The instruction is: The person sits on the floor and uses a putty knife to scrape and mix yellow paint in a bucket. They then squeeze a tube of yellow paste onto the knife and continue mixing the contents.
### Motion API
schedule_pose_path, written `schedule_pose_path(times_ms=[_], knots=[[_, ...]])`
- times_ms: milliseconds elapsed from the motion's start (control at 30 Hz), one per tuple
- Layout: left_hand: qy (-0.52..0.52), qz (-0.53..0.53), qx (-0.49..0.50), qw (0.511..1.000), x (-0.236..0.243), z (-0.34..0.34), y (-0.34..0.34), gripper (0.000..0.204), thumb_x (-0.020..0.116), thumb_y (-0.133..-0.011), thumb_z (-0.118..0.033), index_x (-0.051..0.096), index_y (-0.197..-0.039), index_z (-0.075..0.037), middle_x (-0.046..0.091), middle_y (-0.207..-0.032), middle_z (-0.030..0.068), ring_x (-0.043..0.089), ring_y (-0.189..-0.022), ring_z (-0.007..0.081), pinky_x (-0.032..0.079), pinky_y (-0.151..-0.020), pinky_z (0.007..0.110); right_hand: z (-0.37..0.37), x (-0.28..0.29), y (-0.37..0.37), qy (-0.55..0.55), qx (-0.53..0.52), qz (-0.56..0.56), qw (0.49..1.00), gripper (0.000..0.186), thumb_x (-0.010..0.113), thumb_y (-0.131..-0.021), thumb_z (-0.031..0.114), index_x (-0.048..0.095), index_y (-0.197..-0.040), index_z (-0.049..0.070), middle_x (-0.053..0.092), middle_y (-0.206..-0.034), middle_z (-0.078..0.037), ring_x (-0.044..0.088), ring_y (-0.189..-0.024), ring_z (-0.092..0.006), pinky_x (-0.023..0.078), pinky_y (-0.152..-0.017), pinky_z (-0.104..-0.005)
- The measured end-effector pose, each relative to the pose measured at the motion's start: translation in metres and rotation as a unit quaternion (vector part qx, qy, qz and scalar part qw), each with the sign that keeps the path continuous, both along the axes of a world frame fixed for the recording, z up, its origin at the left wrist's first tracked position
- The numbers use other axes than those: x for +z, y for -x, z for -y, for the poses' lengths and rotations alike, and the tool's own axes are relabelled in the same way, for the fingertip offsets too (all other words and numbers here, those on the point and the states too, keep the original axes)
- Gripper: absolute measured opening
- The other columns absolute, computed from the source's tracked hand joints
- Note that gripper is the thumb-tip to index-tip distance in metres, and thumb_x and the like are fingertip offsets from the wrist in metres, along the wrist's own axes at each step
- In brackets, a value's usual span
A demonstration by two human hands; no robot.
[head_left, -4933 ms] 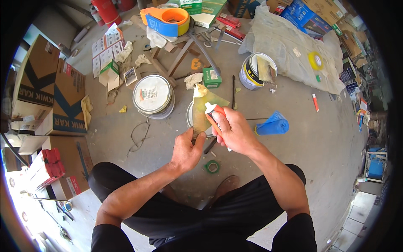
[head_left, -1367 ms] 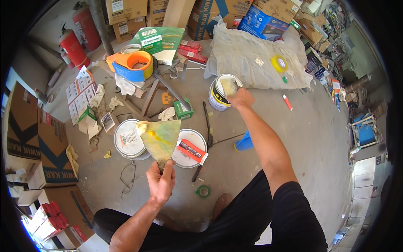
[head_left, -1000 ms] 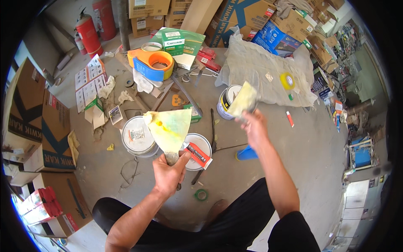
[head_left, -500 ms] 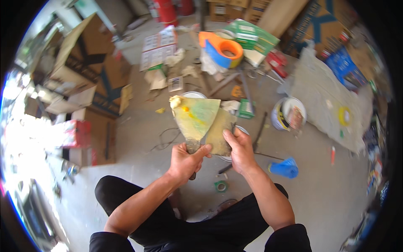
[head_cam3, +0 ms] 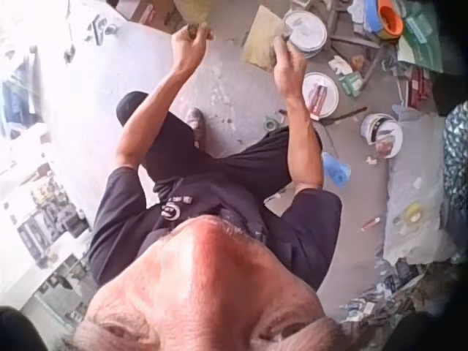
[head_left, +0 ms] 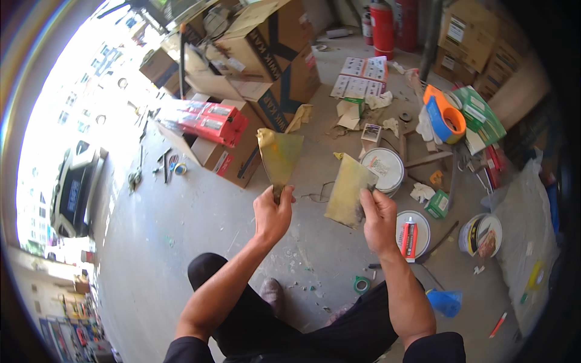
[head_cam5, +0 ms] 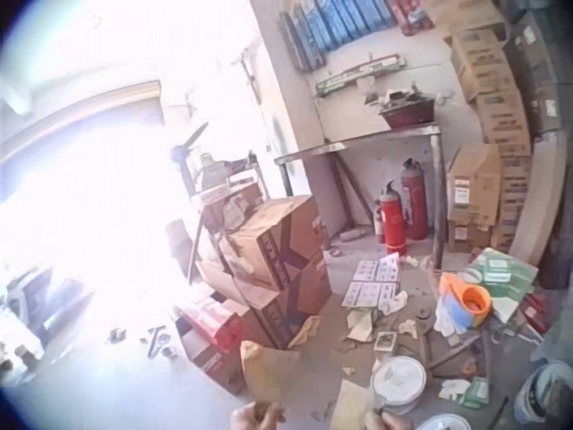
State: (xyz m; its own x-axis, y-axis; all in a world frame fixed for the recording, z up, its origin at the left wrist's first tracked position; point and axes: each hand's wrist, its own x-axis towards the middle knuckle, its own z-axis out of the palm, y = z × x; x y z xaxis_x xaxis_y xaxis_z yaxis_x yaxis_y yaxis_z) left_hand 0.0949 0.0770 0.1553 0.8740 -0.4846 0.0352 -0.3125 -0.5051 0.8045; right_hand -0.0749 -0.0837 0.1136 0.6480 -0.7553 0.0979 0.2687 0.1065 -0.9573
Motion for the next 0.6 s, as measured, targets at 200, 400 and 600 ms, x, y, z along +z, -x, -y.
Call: schedule_pose_path(times_ms=[200, 400, 600], knots=[[0.143, 0.086, -0.192, 0.967, -0.081, 0.0, 0.038, 0.025, 0.072, -0.09, -0.006, 0.064, -0.112, 0.001, 0.068, -0.091, 0.0173, 0.068, -0.08, 0.0344, 0.053, -0.073, 0.04, -0.038, 0.025, 0.021, -0.151, 0.026, -0.002, 0.988, 0.019, 0.064, -0.104, 0.008, 0.068, -0.122, 0.0, 0.074, -0.098, -0.002, 0.068, -0.081, -0.0056, 0.056, -0.068, -0.0227], [0.182, 0.126, -0.325, 0.919, -0.081, 0.002, 0.078, 0.043, 0.077, -0.081, -0.002, 0.064, -0.122, 0.001, 0.067, -0.103, 0.0172, 0.065, -0.091, 0.0385, 0.054, -0.081, 0.043, -0.071, 0.036, 0.064, -0.23, -0.039, -0.01, 0.972, 0.024, 0.057, -0.109, 0.014, 0.071, -0.118, -0.004, 0.076, -0.101, -0.009, 0.074, -0.084, -0.0113, 0.064, -0.065, -0.0292], [0.154, 0.192, -0.352, 0.903, -0.097, -0.023, 0.059, 0.08, 0.08, -0.077, -0.001, 0.052, -0.152, 0.0, 0.068, -0.104, 0.0164, 0.065, -0.09, 0.0338, 0.057, -0.077, 0.042, -0.096, 0.044, 0.059, -0.216, -0.038, -0.009, 0.976, 0.023, 0.058, -0.108, 0.011, 0.07, -0.119, -0.005, 0.076, -0.101, -0.008, 0.073, -0.083, -0.0106, 0.062, -0.066, -0.027]])
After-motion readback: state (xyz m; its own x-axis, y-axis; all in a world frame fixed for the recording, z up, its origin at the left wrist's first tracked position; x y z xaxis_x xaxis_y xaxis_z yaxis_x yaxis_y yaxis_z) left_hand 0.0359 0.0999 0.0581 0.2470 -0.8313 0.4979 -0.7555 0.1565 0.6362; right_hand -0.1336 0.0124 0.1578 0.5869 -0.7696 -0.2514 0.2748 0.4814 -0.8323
